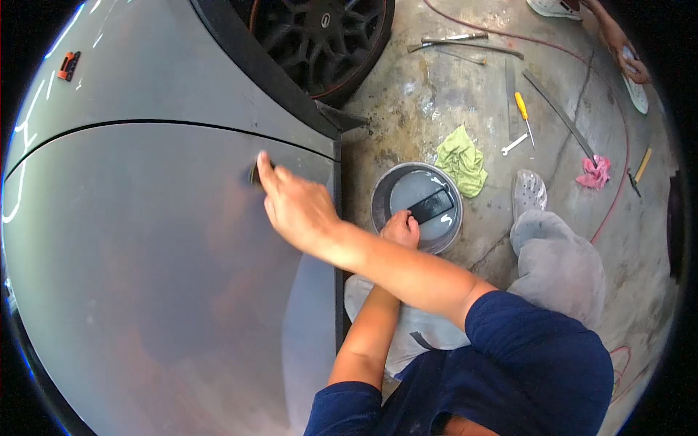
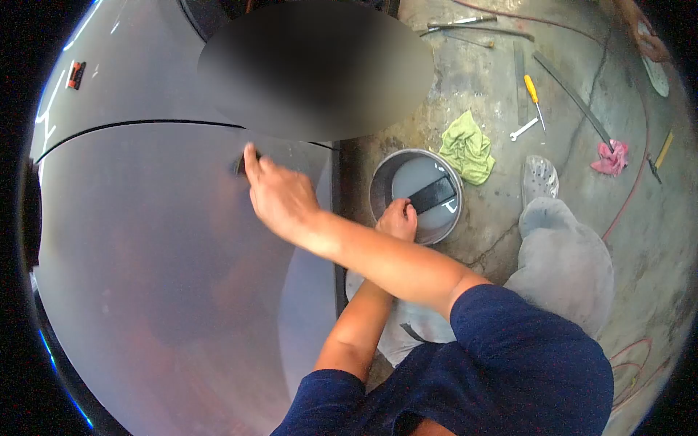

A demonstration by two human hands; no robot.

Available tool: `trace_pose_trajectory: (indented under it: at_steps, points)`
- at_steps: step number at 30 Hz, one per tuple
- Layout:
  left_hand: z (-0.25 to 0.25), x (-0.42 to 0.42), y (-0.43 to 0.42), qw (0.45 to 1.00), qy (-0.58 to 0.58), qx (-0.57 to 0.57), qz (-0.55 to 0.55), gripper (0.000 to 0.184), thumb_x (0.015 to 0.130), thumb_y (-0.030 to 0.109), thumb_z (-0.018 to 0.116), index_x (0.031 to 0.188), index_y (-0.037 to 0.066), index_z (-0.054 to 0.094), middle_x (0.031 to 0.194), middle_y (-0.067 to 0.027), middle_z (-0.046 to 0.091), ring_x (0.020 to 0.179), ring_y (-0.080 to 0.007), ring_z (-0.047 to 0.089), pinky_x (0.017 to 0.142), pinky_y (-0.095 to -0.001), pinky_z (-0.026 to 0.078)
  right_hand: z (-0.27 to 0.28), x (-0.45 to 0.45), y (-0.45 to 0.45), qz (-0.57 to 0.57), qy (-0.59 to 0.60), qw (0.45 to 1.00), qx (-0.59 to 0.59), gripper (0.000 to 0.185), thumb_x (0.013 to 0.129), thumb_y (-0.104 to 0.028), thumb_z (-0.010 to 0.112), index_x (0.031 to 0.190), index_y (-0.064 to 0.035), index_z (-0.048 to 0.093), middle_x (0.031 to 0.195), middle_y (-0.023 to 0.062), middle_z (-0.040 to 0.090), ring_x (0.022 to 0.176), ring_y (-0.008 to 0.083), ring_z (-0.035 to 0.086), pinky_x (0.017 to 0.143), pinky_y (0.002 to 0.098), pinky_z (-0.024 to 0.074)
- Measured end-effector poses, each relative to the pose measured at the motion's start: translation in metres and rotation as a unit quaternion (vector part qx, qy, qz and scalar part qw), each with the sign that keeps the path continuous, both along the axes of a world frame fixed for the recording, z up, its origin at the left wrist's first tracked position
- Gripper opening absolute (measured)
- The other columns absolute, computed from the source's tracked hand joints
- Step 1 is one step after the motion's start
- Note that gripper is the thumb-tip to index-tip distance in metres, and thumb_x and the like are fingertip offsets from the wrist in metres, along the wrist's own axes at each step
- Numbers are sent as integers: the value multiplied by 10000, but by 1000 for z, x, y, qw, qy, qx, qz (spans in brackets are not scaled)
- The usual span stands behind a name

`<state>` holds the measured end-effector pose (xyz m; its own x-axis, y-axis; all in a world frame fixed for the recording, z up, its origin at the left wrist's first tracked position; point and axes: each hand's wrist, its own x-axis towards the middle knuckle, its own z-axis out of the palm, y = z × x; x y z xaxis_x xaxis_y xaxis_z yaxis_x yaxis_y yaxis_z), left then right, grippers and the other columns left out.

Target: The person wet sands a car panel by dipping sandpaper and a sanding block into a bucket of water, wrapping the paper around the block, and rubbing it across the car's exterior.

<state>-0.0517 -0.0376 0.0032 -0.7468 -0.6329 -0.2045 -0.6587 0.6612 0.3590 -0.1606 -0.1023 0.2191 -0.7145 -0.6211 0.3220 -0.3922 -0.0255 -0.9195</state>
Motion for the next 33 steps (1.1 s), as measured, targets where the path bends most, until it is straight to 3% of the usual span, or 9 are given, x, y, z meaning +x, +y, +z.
trace_pose_trajectory:
  at_steps: [5, 10, 14, 17, 22, 26, 29, 31, 33]
  points:
    - [-13, 8, -7, 1000, 6, 11, -23, 270, 918, 212, 606, 1070, 11, 703, 1065, -201, 726, 1021, -378, 690, 904, -475, 545, -12, -16, -13, -44, -6, 999, -3, 632, 935, -102, 593, 1500, 85, 380, 967, 192, 618, 800, 318, 685, 679, 411, 591]
    - [5, -3, -4, 999, -24, 29, -8, 272, 926, 201, 592, 1077, -1, 695, 1068, -213, 716, 995, -393, 688, 902, -482, 541, 0, 4, 3, 26, -17, 999, 26, 630, 933, -106, 596, 1499, 72, 383, 992, 152, 634, 821, 305, 689, 695, 432, 589]
    - [-20, 10, -7, 997, 68, -3, -33, 262, 943, 233, 588, 1099, 58, 705, 1053, -183, 731, 995, -375, 698, 872, -482, 548, -10, -21, -9, -24, -19, 999, -16, 663, 923, -125, 617, 1504, 80, 370, 1011, 184, 627, 841, 324, 689, 714, 444, 590]
    - [11, -5, -2, 999, -40, 34, 0, 253, 932, 182, 577, 1076, 13, 700, 1063, -210, 717, 996, -396, 679, 885, -486, 536, 4, 0, 4, 40, -45, 998, 32, 638, 926, -111, 607, 1490, 84, 383, 1013, 175, 632, 843, 323, 688, 717, 437, 589]
    - [-19, 11, -7, 996, 68, 7, -50, 219, 915, 155, 595, 1022, -15, 683, 992, -223, 712, 932, -398, 676, 840, -493, 533, -7, -19, -10, -17, -23, 999, -20, 636, 907, -91, 615, 1481, 80, 399, 1012, 160, 632, 849, 327, 694, 701, 433, 589]
    - [-35, 11, -7, 992, 115, -10, -49, 205, 908, 136, 605, 1017, -21, 680, 983, -218, 709, 917, -390, 676, 829, -491, 532, -47, -12, -14, -50, 6, 998, -36, 645, 917, -92, 587, 1525, -6, 390, 1040, 158, 641, 848, 340, 688, 703, 442, 582]
    - [-29, 11, -9, 996, 85, 10, -30, 211, 905, 132, 605, 1027, -22, 682, 988, -218, 711, 918, -394, 677, 829, -493, 533, -43, -7, -20, -30, -89, 996, 0, 643, 922, -93, 571, 1531, -16, 383, 1094, 175, 652, 875, 367, 690, 736, 464, 579]
    - [-24, 10, -4, 997, 66, 27, -13, 216, 902, 136, 604, 1030, -18, 687, 990, -217, 713, 916, -400, 678, 830, -496, 534, -9, -18, -14, -15, -47, 995, -83, 634, 925, -100, 564, 1518, 18, 373, 1099, 194, 652, 876, 387, 689, 743, 476, 578]
    - [-18, 6, -6, 997, 64, 34, -9, 220, 900, 143, 604, 1027, -13, 693, 987, -215, 717, 910, -407, 680, 830, -498, 536, 7, -20, -13, -1, -54, 996, -74, 635, 924, -101, 564, 1522, 5, 376, 1095, 192, 653, 878, 385, 689, 738, 473, 578]
